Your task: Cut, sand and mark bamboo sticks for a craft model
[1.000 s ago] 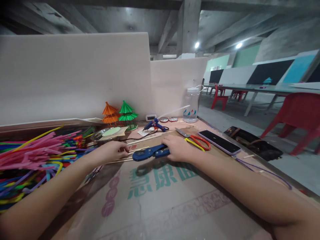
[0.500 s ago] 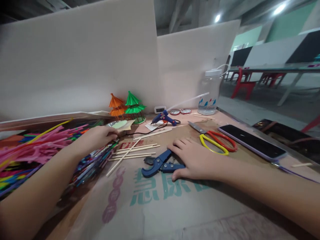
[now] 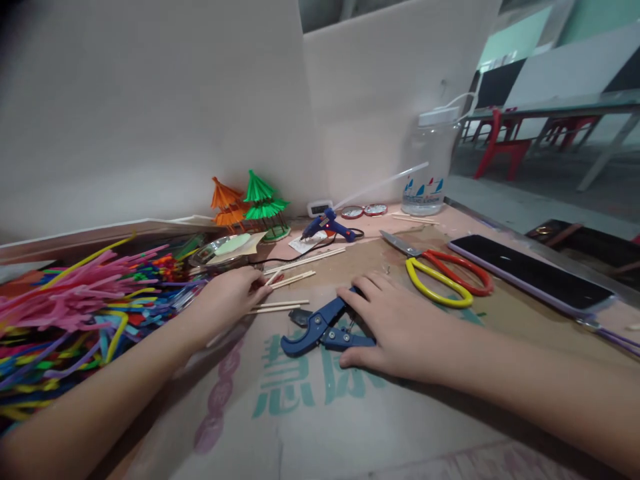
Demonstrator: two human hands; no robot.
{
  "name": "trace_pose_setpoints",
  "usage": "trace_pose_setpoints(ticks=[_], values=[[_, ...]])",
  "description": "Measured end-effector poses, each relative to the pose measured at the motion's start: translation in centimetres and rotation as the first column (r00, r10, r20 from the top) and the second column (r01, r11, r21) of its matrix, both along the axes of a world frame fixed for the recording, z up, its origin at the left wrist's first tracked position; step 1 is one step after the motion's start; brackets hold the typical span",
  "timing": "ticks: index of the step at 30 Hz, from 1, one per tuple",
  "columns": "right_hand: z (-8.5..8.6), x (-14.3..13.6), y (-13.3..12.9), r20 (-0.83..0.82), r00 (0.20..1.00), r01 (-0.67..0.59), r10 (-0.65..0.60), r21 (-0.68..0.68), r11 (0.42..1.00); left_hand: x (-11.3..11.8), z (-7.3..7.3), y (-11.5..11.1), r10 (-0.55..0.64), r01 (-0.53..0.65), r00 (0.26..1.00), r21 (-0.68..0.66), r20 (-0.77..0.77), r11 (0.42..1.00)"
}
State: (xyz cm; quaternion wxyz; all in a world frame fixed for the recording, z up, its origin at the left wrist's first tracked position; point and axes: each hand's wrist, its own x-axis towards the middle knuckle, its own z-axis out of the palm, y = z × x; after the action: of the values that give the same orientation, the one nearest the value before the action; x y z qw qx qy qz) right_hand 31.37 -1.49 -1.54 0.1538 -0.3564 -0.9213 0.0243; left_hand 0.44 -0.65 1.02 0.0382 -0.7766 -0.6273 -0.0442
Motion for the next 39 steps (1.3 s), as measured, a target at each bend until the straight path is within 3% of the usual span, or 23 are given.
trace_pose_setpoints(ticks=[7, 15, 20, 25, 28, 35, 39], values=[[0.4, -0.4, -0.1, 0.060, 0.998, 0.019, -0.018, -0.016, 1.000, 0.8, 0.7, 0.2, -0.086, 0.091, 0.994, 0.079, -0.064, 0.993], [1.3, -0.6, -0.7, 0.107, 0.994, 0.033, -0.031, -0.019, 0.999, 3.3, 0.9, 4.5, -0.216, 0.224, 0.973, 0.118, -0.077, 0.967], [1.6, -0.8, -0.8, 0.131, 0.991, 0.022, -0.020, -0.017, 1.000, 3.5, -0.1, 5.9, -0.185, 0.190, 0.981, 0.109, -0.052, 0.976], [1.3, -0.7, -0.8, 0.123, 0.992, 0.031, -0.031, -0.004, 1.000, 2.7, -0.8, 5.8, -0.145, 0.148, 0.989, 0.116, -0.031, 0.982], [1.1, -0.6, -0.7, 0.123, 0.992, 0.026, -0.027, 0.008, 1.000, 1.1, 0.1, 5.0, -0.111, 0.112, 0.994, 0.146, -0.014, 0.983], [1.0, -0.5, -0.5, 0.135, 0.991, 0.013, -0.018, 0.038, 0.999, -2.6, 3.9, 2.0, -0.042, 0.034, 0.998, 0.166, 0.047, 0.986], [0.5, -0.2, -0.3, 0.128, 0.992, 0.010, -0.023, 0.102, 0.995, -3.2, 4.7, 1.1, -0.051, 0.030, 0.991, 0.172, 0.120, 0.985]])
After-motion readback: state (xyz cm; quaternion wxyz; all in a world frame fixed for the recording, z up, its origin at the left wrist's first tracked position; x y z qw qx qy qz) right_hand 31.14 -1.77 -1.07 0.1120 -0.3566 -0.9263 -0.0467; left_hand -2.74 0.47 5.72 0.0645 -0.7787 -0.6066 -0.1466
